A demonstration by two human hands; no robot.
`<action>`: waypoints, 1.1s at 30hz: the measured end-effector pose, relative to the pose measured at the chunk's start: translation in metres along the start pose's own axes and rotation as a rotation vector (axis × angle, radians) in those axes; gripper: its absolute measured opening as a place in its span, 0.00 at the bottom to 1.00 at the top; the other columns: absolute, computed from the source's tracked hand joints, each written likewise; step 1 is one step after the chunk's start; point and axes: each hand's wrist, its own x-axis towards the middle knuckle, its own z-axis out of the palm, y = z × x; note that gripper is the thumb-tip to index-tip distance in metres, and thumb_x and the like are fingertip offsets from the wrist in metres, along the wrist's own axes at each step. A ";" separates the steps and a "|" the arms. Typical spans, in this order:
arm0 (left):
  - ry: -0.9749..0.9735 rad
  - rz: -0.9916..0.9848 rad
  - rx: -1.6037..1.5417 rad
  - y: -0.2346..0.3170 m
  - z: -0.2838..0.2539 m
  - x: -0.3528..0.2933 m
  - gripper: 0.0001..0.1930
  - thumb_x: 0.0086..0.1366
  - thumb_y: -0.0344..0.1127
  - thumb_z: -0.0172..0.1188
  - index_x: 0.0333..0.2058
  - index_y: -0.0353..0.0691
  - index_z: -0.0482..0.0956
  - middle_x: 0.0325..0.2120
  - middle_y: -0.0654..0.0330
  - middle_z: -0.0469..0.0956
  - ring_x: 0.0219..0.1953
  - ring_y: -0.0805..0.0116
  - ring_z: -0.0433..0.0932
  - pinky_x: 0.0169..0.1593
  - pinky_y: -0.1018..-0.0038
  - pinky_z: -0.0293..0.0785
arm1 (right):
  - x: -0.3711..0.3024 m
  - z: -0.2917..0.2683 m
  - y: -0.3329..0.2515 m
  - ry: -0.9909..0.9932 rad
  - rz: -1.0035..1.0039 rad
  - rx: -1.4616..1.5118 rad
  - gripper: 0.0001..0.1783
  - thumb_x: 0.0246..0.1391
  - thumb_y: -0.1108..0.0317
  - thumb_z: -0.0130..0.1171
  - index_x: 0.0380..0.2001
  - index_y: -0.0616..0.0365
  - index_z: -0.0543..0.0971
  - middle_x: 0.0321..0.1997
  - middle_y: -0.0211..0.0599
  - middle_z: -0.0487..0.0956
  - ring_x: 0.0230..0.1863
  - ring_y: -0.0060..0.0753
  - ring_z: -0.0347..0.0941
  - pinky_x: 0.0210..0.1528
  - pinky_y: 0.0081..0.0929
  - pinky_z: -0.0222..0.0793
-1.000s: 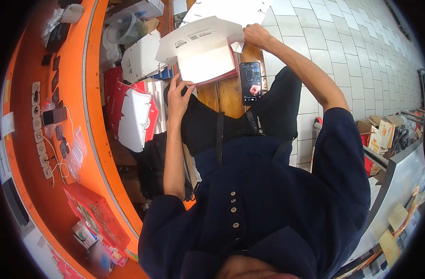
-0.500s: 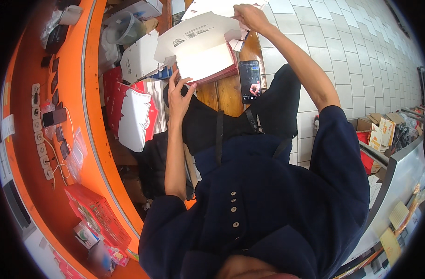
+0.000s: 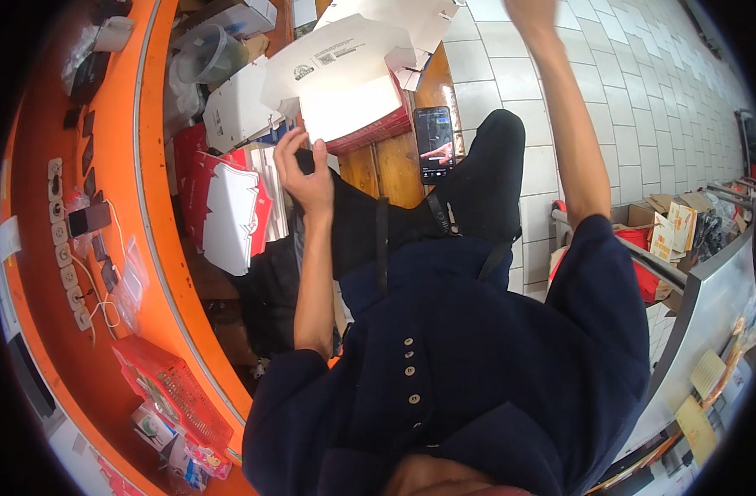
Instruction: The person assembles cardboard food boxes by hand, folding the flaps of flat red and white cardboard sheets into shape and stacking them on a bench.
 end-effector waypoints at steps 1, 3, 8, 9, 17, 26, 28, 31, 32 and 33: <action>0.063 0.043 -0.042 0.007 0.017 -0.004 0.10 0.63 0.31 0.67 0.41 0.34 0.80 0.46 0.51 0.81 0.48 0.54 0.78 0.54 0.62 0.74 | -0.011 -0.020 0.003 -0.062 0.060 0.050 0.16 0.54 0.66 0.71 0.40 0.60 0.77 0.38 0.42 0.79 0.40 0.39 0.77 0.40 0.33 0.72; -0.156 -0.002 -0.279 0.065 0.048 0.000 0.11 0.65 0.34 0.65 0.44 0.36 0.81 0.47 0.50 0.81 0.50 0.59 0.79 0.55 0.67 0.73 | -0.041 -0.056 -0.045 -0.069 0.030 0.046 0.07 0.58 0.69 0.68 0.39 0.58 0.82 0.36 0.33 0.84 0.40 0.29 0.81 0.46 0.35 0.80; -0.541 -1.010 -1.459 0.167 0.156 -0.003 0.43 0.71 0.75 0.35 0.68 0.44 0.60 0.66 0.50 0.65 0.65 0.57 0.67 0.67 0.60 0.60 | -0.121 -0.149 -0.096 -0.445 0.385 -0.057 0.08 0.49 0.73 0.73 0.32 0.57 0.82 0.44 0.37 0.80 0.45 0.32 0.79 0.42 0.33 0.79; -0.538 -1.218 -1.625 0.176 0.171 -0.009 0.47 0.69 0.78 0.32 0.69 0.43 0.60 0.65 0.50 0.66 0.65 0.59 0.67 0.67 0.60 0.59 | -0.138 -0.157 -0.103 -0.502 0.420 -0.025 0.09 0.48 0.74 0.73 0.31 0.58 0.81 0.50 0.40 0.79 0.48 0.36 0.78 0.44 0.33 0.78; -0.950 -1.188 -1.693 0.195 0.177 -0.078 0.37 0.77 0.65 0.30 0.67 0.40 0.63 0.59 0.56 0.72 0.59 0.65 0.73 0.61 0.66 0.72 | -0.223 -0.170 -0.132 -0.460 0.641 0.392 0.43 0.49 0.76 0.69 0.69 0.56 0.63 0.71 0.48 0.65 0.72 0.46 0.62 0.70 0.45 0.62; -1.198 -0.887 -1.605 0.191 0.148 -0.051 0.32 0.76 0.45 0.54 0.71 0.41 0.55 0.59 0.60 0.69 0.55 0.73 0.74 0.57 0.74 0.73 | -0.221 -0.158 -0.138 -0.300 0.920 0.428 0.43 0.54 0.84 0.58 0.73 0.61 0.56 0.65 0.49 0.69 0.65 0.38 0.68 0.63 0.37 0.69; -1.149 -0.886 -1.607 0.193 0.151 -0.042 0.32 0.73 0.40 0.61 0.69 0.39 0.59 0.56 0.59 0.72 0.54 0.74 0.75 0.55 0.77 0.75 | -0.221 -0.158 -0.140 -0.217 0.976 0.514 0.41 0.56 0.84 0.57 0.72 0.63 0.57 0.65 0.45 0.70 0.65 0.36 0.68 0.64 0.37 0.68; -1.262 -0.588 -1.324 0.199 0.146 -0.026 0.31 0.68 0.42 0.66 0.63 0.36 0.66 0.48 0.57 0.79 0.52 0.72 0.77 0.55 0.72 0.74 | -0.226 -0.162 -0.143 -0.182 0.923 0.561 0.37 0.58 0.82 0.56 0.70 0.66 0.58 0.64 0.44 0.70 0.65 0.36 0.68 0.65 0.35 0.65; -1.257 -0.590 -1.326 0.206 0.142 -0.024 0.31 0.68 0.42 0.66 0.63 0.36 0.66 0.48 0.57 0.79 0.52 0.72 0.77 0.55 0.72 0.74 | -0.227 -0.163 -0.144 -0.138 0.938 0.563 0.36 0.58 0.81 0.56 0.69 0.67 0.59 0.63 0.44 0.70 0.65 0.36 0.68 0.66 0.35 0.64; -1.144 -0.432 -1.301 0.214 0.139 -0.024 0.33 0.66 0.43 0.69 0.63 0.35 0.66 0.49 0.55 0.79 0.52 0.69 0.77 0.56 0.70 0.74 | -0.234 -0.164 -0.137 -0.213 0.957 0.413 0.34 0.57 0.79 0.59 0.67 0.68 0.62 0.65 0.46 0.69 0.65 0.38 0.67 0.66 0.35 0.63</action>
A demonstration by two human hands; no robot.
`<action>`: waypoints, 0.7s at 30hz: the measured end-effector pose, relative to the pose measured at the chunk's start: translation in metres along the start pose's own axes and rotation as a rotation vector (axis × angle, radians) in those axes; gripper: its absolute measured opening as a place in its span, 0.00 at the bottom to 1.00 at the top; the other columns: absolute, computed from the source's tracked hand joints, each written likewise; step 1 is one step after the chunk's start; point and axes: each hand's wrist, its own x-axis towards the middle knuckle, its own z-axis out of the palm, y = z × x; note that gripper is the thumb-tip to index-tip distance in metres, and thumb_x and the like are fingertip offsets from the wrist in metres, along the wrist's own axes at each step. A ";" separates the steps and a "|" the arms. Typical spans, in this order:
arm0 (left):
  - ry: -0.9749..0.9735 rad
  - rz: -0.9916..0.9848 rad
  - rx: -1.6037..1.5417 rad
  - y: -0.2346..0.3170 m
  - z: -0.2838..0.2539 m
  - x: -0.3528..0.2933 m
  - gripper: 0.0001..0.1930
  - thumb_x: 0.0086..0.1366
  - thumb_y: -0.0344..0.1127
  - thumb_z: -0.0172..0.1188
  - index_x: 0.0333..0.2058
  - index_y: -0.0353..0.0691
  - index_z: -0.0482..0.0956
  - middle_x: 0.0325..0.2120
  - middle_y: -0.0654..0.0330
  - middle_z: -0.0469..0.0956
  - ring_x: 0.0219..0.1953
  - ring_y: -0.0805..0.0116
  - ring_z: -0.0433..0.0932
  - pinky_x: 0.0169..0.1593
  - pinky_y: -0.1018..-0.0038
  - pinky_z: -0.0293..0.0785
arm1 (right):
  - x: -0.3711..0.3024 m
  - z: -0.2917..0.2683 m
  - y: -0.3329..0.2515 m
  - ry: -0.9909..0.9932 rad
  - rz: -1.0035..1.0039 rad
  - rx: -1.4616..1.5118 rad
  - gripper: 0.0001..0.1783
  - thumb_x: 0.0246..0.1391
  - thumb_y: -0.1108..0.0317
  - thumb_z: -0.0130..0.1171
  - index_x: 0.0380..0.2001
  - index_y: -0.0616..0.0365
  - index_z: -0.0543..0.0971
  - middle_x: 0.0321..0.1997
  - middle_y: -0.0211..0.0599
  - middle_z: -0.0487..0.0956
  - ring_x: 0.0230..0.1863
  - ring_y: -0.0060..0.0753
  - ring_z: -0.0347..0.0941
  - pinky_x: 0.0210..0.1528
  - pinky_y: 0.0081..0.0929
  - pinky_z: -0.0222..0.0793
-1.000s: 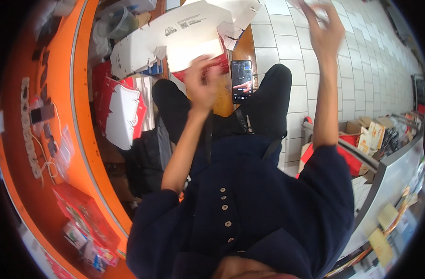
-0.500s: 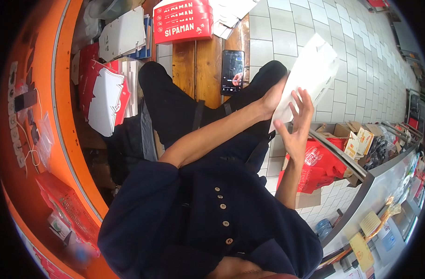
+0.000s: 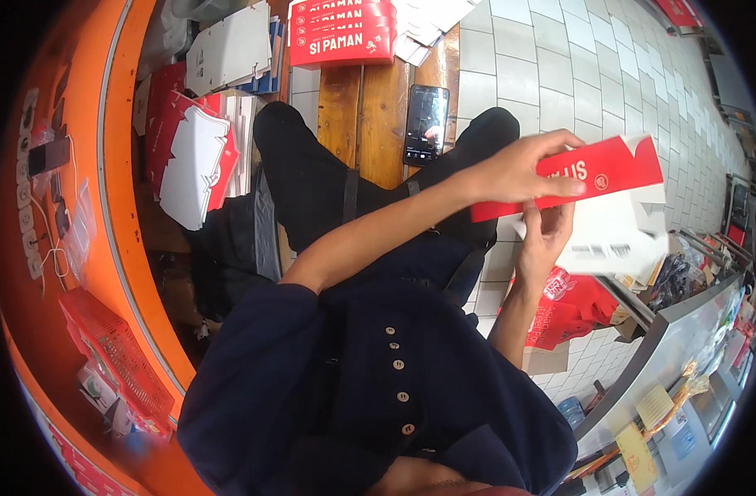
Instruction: The person assembles cardboard food boxes by hand, folding the flaps of flat red and white cardboard sheets into shape and stacking them on a bench.
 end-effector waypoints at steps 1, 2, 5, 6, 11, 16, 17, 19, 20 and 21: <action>0.026 0.145 0.112 0.006 0.008 0.001 0.35 0.63 0.44 0.71 0.62 0.35 0.66 0.51 0.52 0.79 0.53 0.66 0.78 0.57 0.67 0.74 | -0.001 0.001 0.004 -0.003 -0.003 0.000 0.34 0.57 0.79 0.59 0.67 0.68 0.62 0.65 0.46 0.69 0.65 0.38 0.67 0.66 0.35 0.63; 0.098 0.280 0.278 0.014 0.016 0.000 0.38 0.60 0.45 0.73 0.62 0.34 0.65 0.52 0.48 0.78 0.55 0.62 0.78 0.58 0.66 0.73 | -0.004 0.003 0.007 0.049 -0.038 -0.115 0.30 0.59 0.77 0.59 0.64 0.69 0.64 0.63 0.45 0.70 0.63 0.38 0.69 0.64 0.33 0.63; 0.269 0.474 0.628 0.015 0.033 0.001 0.33 0.54 0.38 0.73 0.58 0.39 0.71 0.51 0.49 0.79 0.54 0.50 0.79 0.57 0.60 0.75 | -0.004 0.007 0.004 0.090 -0.215 -0.368 0.27 0.61 0.73 0.59 0.61 0.72 0.66 0.63 0.49 0.69 0.64 0.43 0.68 0.65 0.34 0.61; 0.270 0.472 0.630 0.012 0.032 0.001 0.33 0.54 0.38 0.73 0.58 0.39 0.71 0.51 0.49 0.79 0.54 0.50 0.79 0.57 0.60 0.75 | -0.002 0.002 0.002 0.038 -0.322 -0.517 0.29 0.63 0.69 0.59 0.63 0.70 0.66 0.64 0.51 0.69 0.65 0.45 0.67 0.67 0.37 0.60; 0.099 0.666 0.634 -0.007 0.016 0.002 0.26 0.50 0.24 0.66 0.52 0.40 0.79 0.50 0.54 0.81 0.57 0.54 0.77 0.59 0.56 0.73 | 0.006 -0.029 -0.009 0.184 -0.123 0.364 0.36 0.67 0.52 0.57 0.67 0.65 0.62 0.66 0.53 0.68 0.68 0.47 0.65 0.71 0.46 0.60; 0.006 0.689 0.861 -0.012 0.014 -0.016 0.35 0.47 0.22 0.64 0.59 0.43 0.76 0.59 0.55 0.77 0.62 0.53 0.75 0.62 0.56 0.73 | 0.015 -0.061 -0.020 0.204 0.140 0.882 0.30 0.70 0.54 0.53 0.65 0.63 0.65 0.63 0.50 0.73 0.63 0.43 0.72 0.64 0.45 0.75; -0.003 0.688 0.860 -0.013 0.014 -0.016 0.35 0.47 0.22 0.64 0.59 0.43 0.76 0.59 0.55 0.77 0.62 0.53 0.75 0.62 0.56 0.73 | 0.020 -0.061 -0.017 0.306 0.261 0.777 0.27 0.71 0.57 0.53 0.64 0.65 0.66 0.61 0.49 0.75 0.60 0.40 0.75 0.61 0.42 0.77; 0.050 0.602 0.674 -0.015 0.015 -0.016 0.30 0.55 0.26 0.64 0.59 0.43 0.76 0.62 0.53 0.75 0.57 0.51 0.80 0.56 0.59 0.79 | 0.023 -0.057 -0.005 0.280 0.261 0.877 0.22 0.68 0.62 0.58 0.59 0.63 0.71 0.58 0.41 0.77 0.60 0.36 0.74 0.58 0.36 0.77; 0.076 0.529 0.606 -0.009 0.020 -0.019 0.25 0.63 0.31 0.63 0.61 0.44 0.75 0.62 0.50 0.73 0.50 0.48 0.83 0.50 0.63 0.82 | 0.024 -0.057 0.008 0.277 0.234 0.872 0.21 0.68 0.64 0.57 0.59 0.63 0.71 0.58 0.42 0.77 0.60 0.35 0.74 0.58 0.35 0.77; 0.067 0.526 0.603 -0.003 0.021 -0.020 0.25 0.63 0.31 0.63 0.61 0.44 0.75 0.62 0.50 0.73 0.50 0.48 0.83 0.50 0.63 0.82 | 0.026 -0.058 0.017 0.274 0.207 0.867 0.21 0.68 0.66 0.57 0.59 0.63 0.71 0.58 0.43 0.78 0.60 0.33 0.74 0.58 0.35 0.77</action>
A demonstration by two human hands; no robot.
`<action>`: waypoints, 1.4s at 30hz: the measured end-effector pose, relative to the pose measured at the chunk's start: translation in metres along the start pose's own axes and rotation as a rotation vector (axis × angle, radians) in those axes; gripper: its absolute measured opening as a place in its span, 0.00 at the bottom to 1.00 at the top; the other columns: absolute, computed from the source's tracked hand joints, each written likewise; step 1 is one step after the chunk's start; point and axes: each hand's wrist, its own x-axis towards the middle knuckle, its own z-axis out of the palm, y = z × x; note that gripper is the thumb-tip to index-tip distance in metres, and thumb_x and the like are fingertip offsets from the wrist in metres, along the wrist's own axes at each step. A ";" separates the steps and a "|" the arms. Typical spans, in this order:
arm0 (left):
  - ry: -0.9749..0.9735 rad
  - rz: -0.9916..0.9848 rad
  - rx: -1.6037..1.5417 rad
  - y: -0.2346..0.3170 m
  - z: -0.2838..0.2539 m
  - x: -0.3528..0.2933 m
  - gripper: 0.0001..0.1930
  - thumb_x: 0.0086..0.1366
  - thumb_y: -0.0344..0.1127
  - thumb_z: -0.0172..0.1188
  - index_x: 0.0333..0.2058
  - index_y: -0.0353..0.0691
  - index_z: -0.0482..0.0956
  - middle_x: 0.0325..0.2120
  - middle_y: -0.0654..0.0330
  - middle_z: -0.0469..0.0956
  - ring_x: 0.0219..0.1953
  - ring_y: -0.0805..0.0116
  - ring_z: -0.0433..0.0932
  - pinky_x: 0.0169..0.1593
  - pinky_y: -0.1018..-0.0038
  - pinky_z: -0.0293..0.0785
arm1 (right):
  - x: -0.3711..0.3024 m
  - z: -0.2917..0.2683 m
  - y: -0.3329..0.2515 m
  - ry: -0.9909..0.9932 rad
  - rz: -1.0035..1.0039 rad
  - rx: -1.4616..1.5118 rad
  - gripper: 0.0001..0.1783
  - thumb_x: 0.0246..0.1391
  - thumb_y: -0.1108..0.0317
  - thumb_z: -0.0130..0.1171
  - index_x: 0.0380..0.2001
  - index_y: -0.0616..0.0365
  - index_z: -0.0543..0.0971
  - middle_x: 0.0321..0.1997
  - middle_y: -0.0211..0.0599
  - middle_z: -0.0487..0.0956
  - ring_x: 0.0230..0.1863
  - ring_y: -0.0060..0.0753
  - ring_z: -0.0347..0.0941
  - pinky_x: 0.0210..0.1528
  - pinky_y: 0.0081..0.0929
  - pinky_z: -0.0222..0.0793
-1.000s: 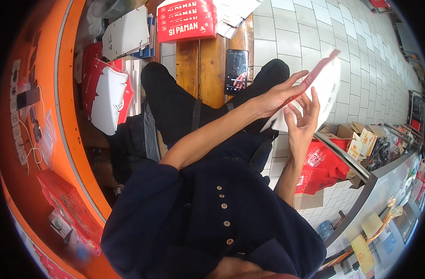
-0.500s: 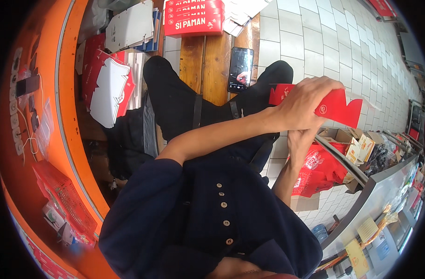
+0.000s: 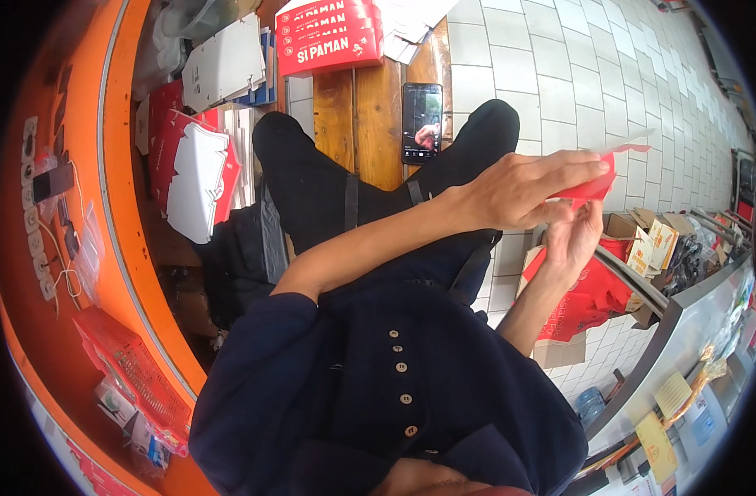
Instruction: The person assembles cardboard food boxes by hand, folding the flaps of flat red and white cardboard sheets into shape and stacking them on a bench.
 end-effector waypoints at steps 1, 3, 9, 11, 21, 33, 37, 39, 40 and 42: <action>0.014 0.036 0.047 0.004 -0.004 0.004 0.25 0.64 0.32 0.64 0.60 0.45 0.76 0.61 0.48 0.74 0.51 0.47 0.82 0.50 0.63 0.82 | 0.000 0.015 0.007 0.005 -0.020 0.080 0.20 0.68 0.67 0.56 0.59 0.63 0.71 0.58 0.42 0.78 0.58 0.31 0.75 0.56 0.32 0.78; 0.079 0.063 0.160 0.006 -0.006 0.011 0.23 0.62 0.36 0.68 0.57 0.45 0.80 0.59 0.46 0.75 0.51 0.47 0.81 0.50 0.63 0.82 | -0.003 0.027 0.014 -0.031 -0.042 0.067 0.20 0.69 0.65 0.55 0.59 0.62 0.71 0.58 0.42 0.78 0.58 0.31 0.76 0.55 0.30 0.78; -0.069 -0.004 0.169 0.003 -0.037 0.018 0.21 0.56 0.38 0.73 0.50 0.42 0.85 0.57 0.45 0.76 0.48 0.49 0.83 0.47 0.66 0.82 | -0.008 0.063 0.009 0.007 -0.154 -0.092 0.23 0.71 0.55 0.53 0.59 0.62 0.71 0.56 0.40 0.78 0.55 0.32 0.77 0.53 0.32 0.78; -0.185 -0.065 0.087 0.007 -0.040 0.017 0.20 0.54 0.38 0.74 0.46 0.42 0.86 0.55 0.46 0.78 0.40 0.52 0.85 0.44 0.65 0.82 | -0.004 0.054 0.007 0.005 -0.101 -0.067 0.23 0.72 0.56 0.51 0.59 0.63 0.70 0.56 0.43 0.78 0.55 0.35 0.77 0.55 0.34 0.78; 0.046 -0.060 0.190 0.005 -0.022 0.024 0.23 0.50 0.38 0.76 0.46 0.43 0.84 0.55 0.52 0.77 0.51 0.54 0.79 0.52 0.63 0.79 | -0.007 0.032 0.007 -0.147 -0.024 -0.015 0.26 0.69 0.61 0.54 0.62 0.68 0.68 0.59 0.49 0.76 0.60 0.39 0.75 0.65 0.41 0.73; -0.324 0.366 0.502 -0.003 -0.024 0.016 0.18 0.48 0.32 0.71 0.41 0.46 0.84 0.58 0.53 0.76 0.59 0.57 0.77 0.58 0.59 0.76 | 0.031 -0.011 -0.050 0.100 -0.117 -0.368 0.27 0.65 0.58 0.63 0.59 0.65 0.72 0.61 0.42 0.76 0.60 0.35 0.73 0.62 0.39 0.70; -0.102 0.332 0.423 -0.005 -0.014 0.014 0.22 0.49 0.31 0.71 0.47 0.47 0.84 0.60 0.51 0.75 0.60 0.57 0.76 0.57 0.60 0.77 | 0.017 0.012 -0.042 -0.036 -0.167 -0.390 0.27 0.65 0.58 0.62 0.60 0.64 0.71 0.61 0.41 0.75 0.61 0.35 0.72 0.62 0.37 0.69; -0.026 0.310 0.332 -0.002 -0.007 0.014 0.24 0.50 0.31 0.70 0.49 0.47 0.83 0.60 0.50 0.74 0.60 0.57 0.76 0.57 0.60 0.77 | 0.003 0.031 -0.028 0.006 -0.195 -0.318 0.28 0.66 0.57 0.61 0.61 0.65 0.71 0.56 0.42 0.79 0.57 0.35 0.75 0.61 0.38 0.72; 0.061 0.220 0.184 0.000 -0.003 0.013 0.25 0.50 0.31 0.71 0.50 0.46 0.82 0.60 0.51 0.74 0.60 0.56 0.76 0.57 0.61 0.78 | -0.004 0.038 -0.021 0.000 -0.104 -0.176 0.27 0.65 0.57 0.62 0.60 0.64 0.72 0.57 0.43 0.78 0.58 0.37 0.75 0.63 0.41 0.71; 0.138 0.132 0.022 0.002 0.001 0.016 0.26 0.51 0.32 0.71 0.52 0.45 0.82 0.59 0.52 0.75 0.59 0.56 0.77 0.56 0.63 0.78 | -0.014 0.045 -0.017 -0.042 -0.072 -0.096 0.25 0.65 0.59 0.63 0.58 0.64 0.73 0.59 0.46 0.77 0.60 0.38 0.74 0.63 0.42 0.73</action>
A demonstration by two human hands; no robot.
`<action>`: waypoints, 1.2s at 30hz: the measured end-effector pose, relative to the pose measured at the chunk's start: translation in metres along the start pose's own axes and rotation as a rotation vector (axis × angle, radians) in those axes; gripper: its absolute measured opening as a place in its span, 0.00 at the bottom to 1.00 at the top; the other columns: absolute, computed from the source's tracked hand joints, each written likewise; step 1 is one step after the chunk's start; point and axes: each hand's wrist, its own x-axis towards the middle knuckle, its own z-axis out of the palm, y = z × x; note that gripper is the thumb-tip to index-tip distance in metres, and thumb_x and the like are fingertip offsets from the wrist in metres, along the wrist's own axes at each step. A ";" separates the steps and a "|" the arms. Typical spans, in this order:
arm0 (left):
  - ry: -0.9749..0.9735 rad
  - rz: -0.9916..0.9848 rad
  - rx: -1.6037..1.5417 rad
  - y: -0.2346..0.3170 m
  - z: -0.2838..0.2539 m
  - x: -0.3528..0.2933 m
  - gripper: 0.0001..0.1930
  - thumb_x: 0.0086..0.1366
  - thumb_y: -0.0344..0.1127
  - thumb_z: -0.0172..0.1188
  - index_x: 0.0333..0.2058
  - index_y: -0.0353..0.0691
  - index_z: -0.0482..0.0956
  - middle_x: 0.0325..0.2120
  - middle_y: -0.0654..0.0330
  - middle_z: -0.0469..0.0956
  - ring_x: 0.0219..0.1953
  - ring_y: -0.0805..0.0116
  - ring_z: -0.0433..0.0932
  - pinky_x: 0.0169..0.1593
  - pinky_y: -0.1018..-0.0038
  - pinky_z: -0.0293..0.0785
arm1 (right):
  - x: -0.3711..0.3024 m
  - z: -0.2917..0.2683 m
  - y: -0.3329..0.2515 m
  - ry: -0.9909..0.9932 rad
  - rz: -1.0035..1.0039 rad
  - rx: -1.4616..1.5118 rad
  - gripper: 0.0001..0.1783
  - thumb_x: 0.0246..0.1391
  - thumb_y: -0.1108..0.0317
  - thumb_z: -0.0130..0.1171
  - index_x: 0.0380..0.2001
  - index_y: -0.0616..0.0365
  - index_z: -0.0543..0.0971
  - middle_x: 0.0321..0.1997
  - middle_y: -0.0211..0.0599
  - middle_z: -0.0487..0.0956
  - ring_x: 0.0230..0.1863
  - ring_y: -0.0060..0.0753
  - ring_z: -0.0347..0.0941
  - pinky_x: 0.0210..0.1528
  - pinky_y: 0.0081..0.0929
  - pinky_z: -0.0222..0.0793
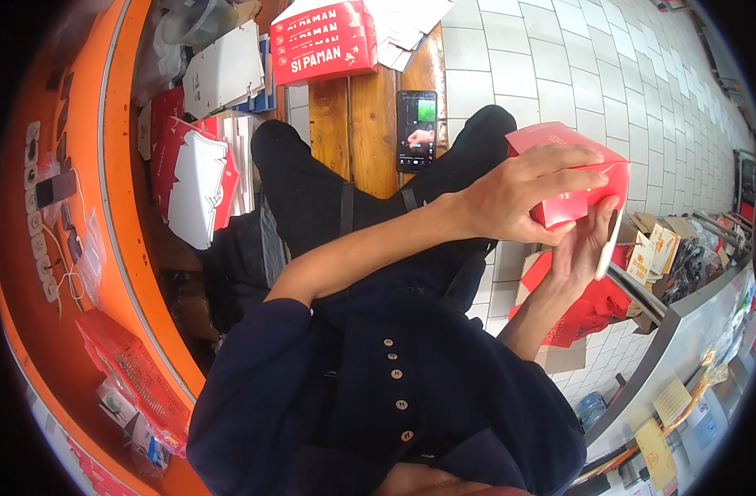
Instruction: The person assembles cardboard food boxes by hand, folding the flaps of flat red and white cardboard sheets into shape and stacking them on a bench.
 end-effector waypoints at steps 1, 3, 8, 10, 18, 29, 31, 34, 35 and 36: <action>0.004 -0.002 0.036 0.002 0.000 0.002 0.26 0.50 0.33 0.73 0.51 0.44 0.81 0.58 0.52 0.75 0.58 0.55 0.78 0.54 0.63 0.79 | 0.001 -0.001 -0.001 -0.003 0.003 -0.001 0.25 0.65 0.59 0.63 0.58 0.64 0.73 0.59 0.46 0.77 0.60 0.38 0.74 0.63 0.42 0.73; 0.012 -0.007 0.075 0.004 -0.003 0.004 0.26 0.49 0.34 0.74 0.50 0.42 0.81 0.57 0.52 0.76 0.56 0.54 0.79 0.53 0.64 0.80 | 0.005 -0.007 -0.002 0.002 -0.036 -0.052 0.25 0.64 0.62 0.63 0.58 0.64 0.72 0.60 0.47 0.75 0.61 0.38 0.73 0.63 0.41 0.75; 0.017 -0.097 0.261 -0.004 -0.008 -0.002 0.27 0.49 0.37 0.77 0.47 0.39 0.78 0.49 0.52 0.81 0.46 0.53 0.83 0.46 0.66 0.82 | 0.007 -0.024 0.021 -0.121 -0.041 -0.039 0.29 0.62 0.64 0.65 0.62 0.63 0.68 0.62 0.44 0.74 0.63 0.38 0.72 0.65 0.40 0.74; 0.044 -0.105 0.279 -0.004 -0.007 -0.003 0.27 0.51 0.38 0.77 0.49 0.37 0.78 0.48 0.51 0.82 0.45 0.53 0.84 0.47 0.67 0.82 | 0.009 -0.016 0.021 -0.064 0.017 0.013 0.28 0.63 0.65 0.65 0.62 0.61 0.69 0.62 0.43 0.74 0.62 0.37 0.72 0.65 0.39 0.72; 0.166 -0.254 0.059 -0.004 -0.023 0.002 0.32 0.57 0.32 0.72 0.58 0.32 0.70 0.51 0.46 0.80 0.48 0.60 0.84 0.53 0.68 0.81 | 0.042 -0.042 0.015 0.315 -0.454 -0.540 0.29 0.64 0.65 0.61 0.64 0.60 0.67 0.61 0.42 0.73 0.62 0.39 0.71 0.64 0.39 0.67; 0.400 -0.355 0.088 -0.026 -0.001 -0.010 0.35 0.68 0.42 0.62 0.65 0.31 0.56 0.57 0.35 0.72 0.58 0.42 0.76 0.59 0.57 0.72 | 0.025 -0.032 0.014 -0.019 0.051 -0.192 0.35 0.74 0.50 0.36 0.72 0.67 0.56 0.76 0.45 0.58 0.76 0.39 0.51 0.77 0.39 0.44; 0.411 -0.400 0.045 -0.023 -0.004 -0.008 0.35 0.68 0.42 0.63 0.65 0.31 0.56 0.57 0.36 0.71 0.57 0.42 0.76 0.59 0.58 0.72 | 0.027 -0.046 0.012 -0.056 0.030 -0.167 0.32 0.74 0.53 0.41 0.70 0.67 0.60 0.73 0.45 0.62 0.73 0.37 0.57 0.74 0.37 0.50; 0.443 -0.427 -0.122 -0.020 -0.014 -0.006 0.30 0.65 0.33 0.66 0.60 0.32 0.61 0.56 0.45 0.71 0.58 0.53 0.74 0.59 0.63 0.71 | 0.034 -0.061 0.010 -0.095 -0.057 -0.401 0.24 0.69 0.63 0.53 0.62 0.67 0.70 0.63 0.43 0.73 0.62 0.31 0.68 0.66 0.33 0.61; 0.442 -0.286 0.100 -0.019 -0.019 -0.008 0.26 0.64 0.32 0.67 0.56 0.32 0.66 0.54 0.46 0.72 0.56 0.54 0.75 0.55 0.66 0.72 | 0.036 -0.063 0.008 -0.097 -0.124 -0.662 0.18 0.66 0.70 0.59 0.56 0.66 0.75 0.55 0.41 0.79 0.55 0.27 0.74 0.60 0.30 0.67; 0.437 -0.143 0.320 -0.019 -0.022 -0.009 0.21 0.64 0.32 0.67 0.51 0.32 0.70 0.52 0.47 0.73 0.55 0.56 0.76 0.51 0.68 0.74 | 0.036 -0.064 0.005 -0.096 -0.125 -0.663 0.18 0.66 0.70 0.59 0.56 0.66 0.75 0.55 0.41 0.79 0.55 0.27 0.74 0.60 0.30 0.67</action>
